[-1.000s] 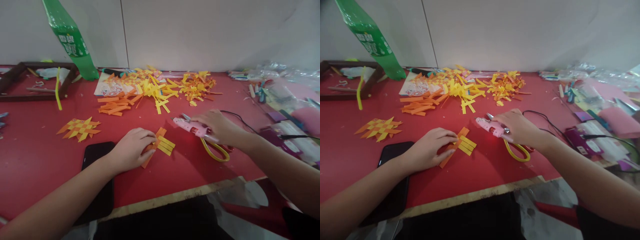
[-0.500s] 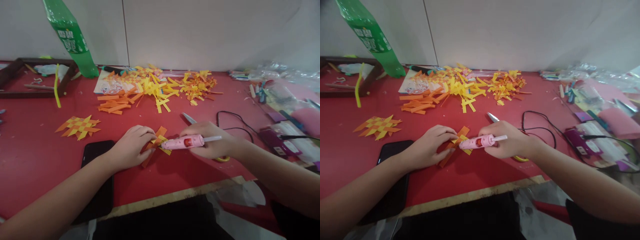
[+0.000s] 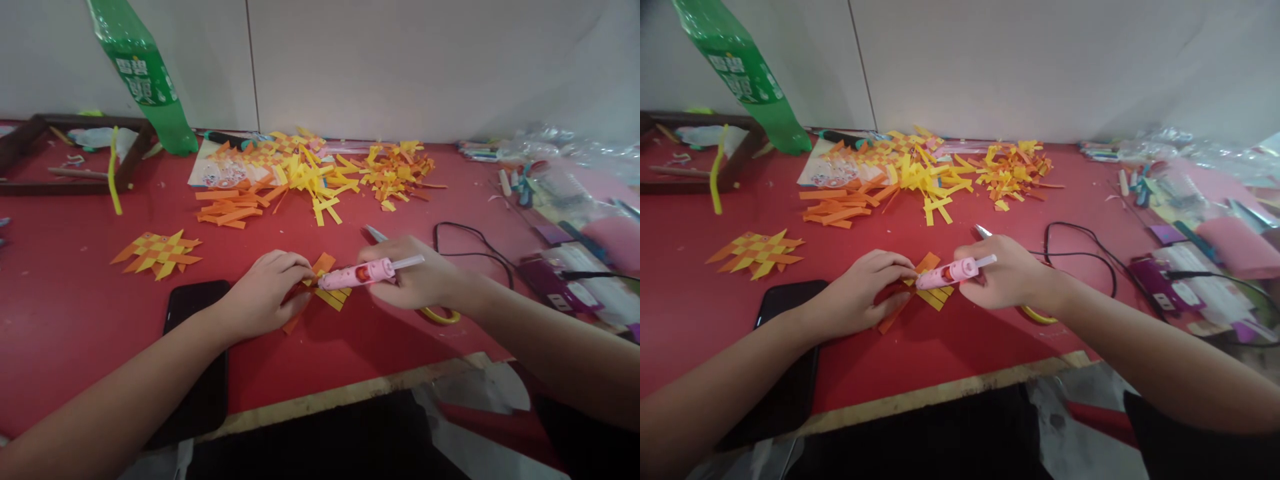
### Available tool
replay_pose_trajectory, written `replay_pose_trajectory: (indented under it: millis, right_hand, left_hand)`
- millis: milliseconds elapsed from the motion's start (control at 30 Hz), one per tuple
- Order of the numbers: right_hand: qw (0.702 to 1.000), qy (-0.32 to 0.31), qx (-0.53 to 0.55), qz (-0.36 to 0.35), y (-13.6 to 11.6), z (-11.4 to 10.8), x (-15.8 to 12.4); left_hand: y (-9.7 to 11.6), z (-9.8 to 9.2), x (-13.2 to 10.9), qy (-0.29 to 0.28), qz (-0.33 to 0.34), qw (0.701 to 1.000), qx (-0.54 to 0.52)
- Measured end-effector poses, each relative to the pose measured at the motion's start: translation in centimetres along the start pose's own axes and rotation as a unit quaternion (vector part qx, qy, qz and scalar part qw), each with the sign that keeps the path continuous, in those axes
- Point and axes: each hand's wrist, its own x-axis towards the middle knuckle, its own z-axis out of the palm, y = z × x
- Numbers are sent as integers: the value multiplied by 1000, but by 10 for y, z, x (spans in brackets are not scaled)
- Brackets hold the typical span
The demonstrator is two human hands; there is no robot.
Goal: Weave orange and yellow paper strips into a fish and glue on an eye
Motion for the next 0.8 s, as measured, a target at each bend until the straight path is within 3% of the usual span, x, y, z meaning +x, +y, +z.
replay_pose_trajectory:
  millis: [400,600,700,800]
  right_hand:
    - [1000,-27,12,3,7,-2,-5]
    - [995,6,-65,82,32,-19,-26]
    - [989,30,-127,75,49,-14,-37]
    - [987,12,-147,68,59,-1,-45]
  left_hand:
    - [0,1,-1,2,4,1000,16]
    - [-1,1,-1,-5,-6,1000,13]
    - [-1,1,0,-6,-2,1000,18]
    - [-1,2,-1,-4,6,999,33]
